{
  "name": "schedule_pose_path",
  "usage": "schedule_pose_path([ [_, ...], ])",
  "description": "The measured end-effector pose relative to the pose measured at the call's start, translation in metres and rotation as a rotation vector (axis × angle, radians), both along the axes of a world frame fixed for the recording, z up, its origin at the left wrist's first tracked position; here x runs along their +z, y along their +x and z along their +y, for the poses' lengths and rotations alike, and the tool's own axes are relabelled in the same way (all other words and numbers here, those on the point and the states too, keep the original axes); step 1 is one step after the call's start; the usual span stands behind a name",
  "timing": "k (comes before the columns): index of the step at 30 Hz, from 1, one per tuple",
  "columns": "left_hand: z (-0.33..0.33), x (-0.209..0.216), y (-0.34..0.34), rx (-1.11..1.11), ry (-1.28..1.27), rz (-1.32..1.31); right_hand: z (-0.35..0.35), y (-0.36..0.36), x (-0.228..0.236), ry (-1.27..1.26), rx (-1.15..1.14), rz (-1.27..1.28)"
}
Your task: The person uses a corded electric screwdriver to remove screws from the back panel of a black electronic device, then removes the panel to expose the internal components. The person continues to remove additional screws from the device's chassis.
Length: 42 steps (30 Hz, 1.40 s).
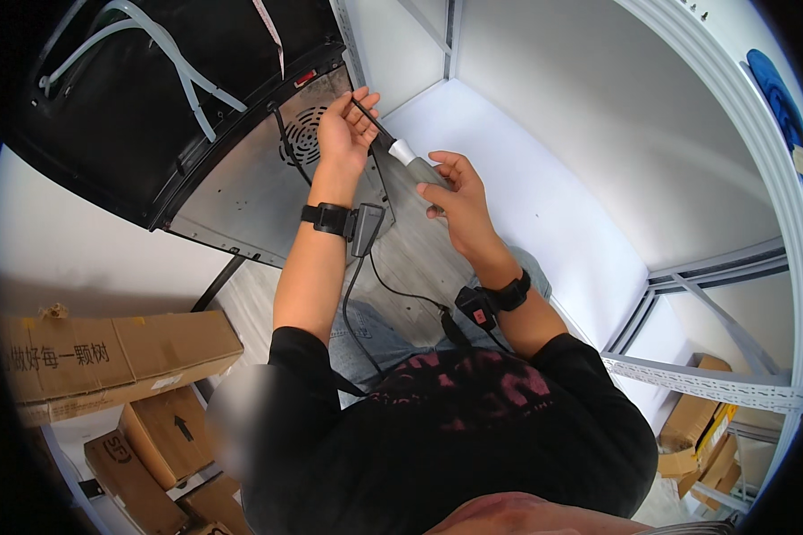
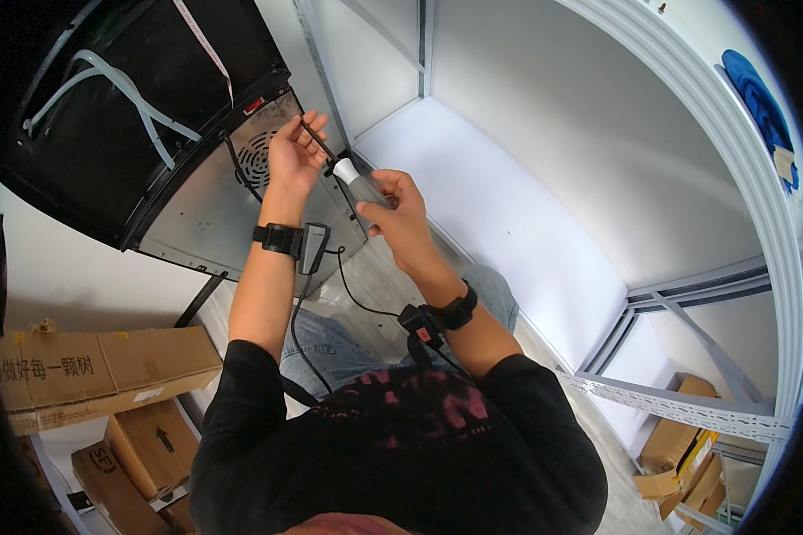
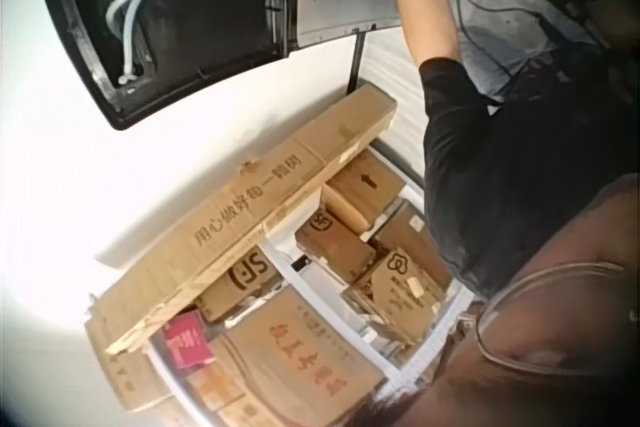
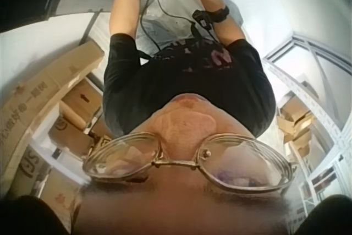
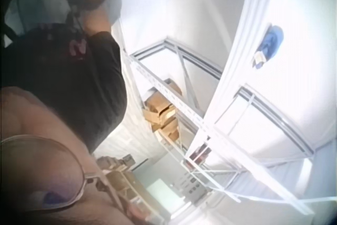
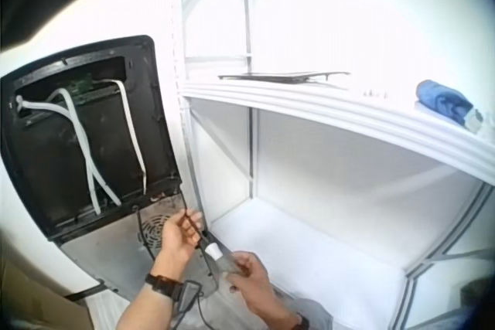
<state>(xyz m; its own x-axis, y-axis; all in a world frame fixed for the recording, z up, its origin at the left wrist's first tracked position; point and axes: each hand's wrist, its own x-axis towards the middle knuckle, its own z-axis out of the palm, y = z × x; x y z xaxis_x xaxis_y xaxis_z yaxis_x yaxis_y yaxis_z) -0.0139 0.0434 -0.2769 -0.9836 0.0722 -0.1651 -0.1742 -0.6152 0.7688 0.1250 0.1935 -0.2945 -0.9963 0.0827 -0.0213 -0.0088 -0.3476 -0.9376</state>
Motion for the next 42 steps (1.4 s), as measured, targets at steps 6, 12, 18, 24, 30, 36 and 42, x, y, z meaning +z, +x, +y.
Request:
schedule_pose_path([
  [6,0.0,0.0,0.0,-0.022,0.016,0.008,0.009,-0.005,0.004,-0.119,0.153,-0.106],
  [12,-0.004,-0.006,-0.002,-0.05,0.009,0.037,0.004,-0.007,0.0,-0.23,0.226,-0.134],
  [18,-0.003,-0.005,0.003,-0.08,-0.01,0.084,0.006,-0.006,-0.007,-0.188,0.186,-0.087],
  [24,-0.007,-0.009,0.003,-0.119,-0.008,0.107,0.019,-0.002,-0.007,-0.18,0.215,-0.099],
  [30,-0.003,-0.019,0.018,-0.215,0.024,0.095,0.051,0.016,-0.022,0.098,0.298,-0.106],
  [36,0.024,-0.054,0.042,-0.23,-0.378,0.16,0.089,0.033,-0.056,-0.053,0.227,-0.037],
  [42,0.063,-0.117,0.06,-0.339,-0.535,0.175,0.109,-0.009,-0.064,0.381,0.083,-0.097],
])
